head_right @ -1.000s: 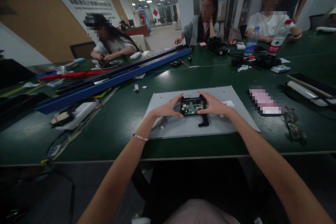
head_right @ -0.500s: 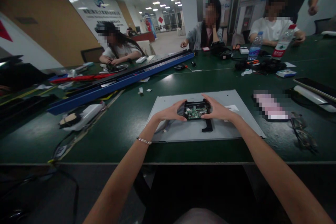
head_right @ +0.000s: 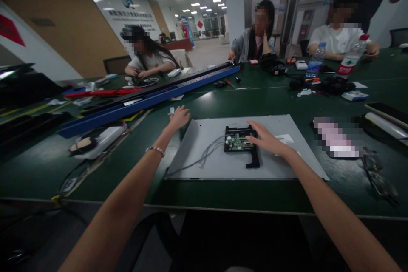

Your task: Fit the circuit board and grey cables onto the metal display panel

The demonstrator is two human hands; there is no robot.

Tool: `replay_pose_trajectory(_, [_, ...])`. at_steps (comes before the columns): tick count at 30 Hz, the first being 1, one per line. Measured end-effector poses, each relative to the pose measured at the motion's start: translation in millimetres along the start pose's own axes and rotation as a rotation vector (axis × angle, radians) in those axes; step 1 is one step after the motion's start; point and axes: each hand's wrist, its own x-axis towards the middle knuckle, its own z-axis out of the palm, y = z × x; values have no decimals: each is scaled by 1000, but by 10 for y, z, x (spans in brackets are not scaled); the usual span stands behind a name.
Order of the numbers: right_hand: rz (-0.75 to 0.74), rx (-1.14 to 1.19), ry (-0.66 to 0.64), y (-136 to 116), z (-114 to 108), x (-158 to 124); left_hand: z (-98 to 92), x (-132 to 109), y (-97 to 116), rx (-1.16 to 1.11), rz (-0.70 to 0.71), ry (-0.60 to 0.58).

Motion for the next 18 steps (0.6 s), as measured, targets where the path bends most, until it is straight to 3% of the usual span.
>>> replay_pose_trajectory(3, [-18, 0, 20, 10, 11, 1, -37, 113, -245, 8, -31, -37])
replay_pose_trajectory(7, [-20, -17, 23, 13, 28, 6, 23, 168, -363, -15, -43, -68])
replay_pose_trajectory(14, [-7, -38, -1, 25, 22, 15, 74, 165, -315, -25, -33, 1])
replay_pose_trajectory(18, [-7, -26, 19, 47, 37, 32, 38, 77, -121, -21, 25, 105])
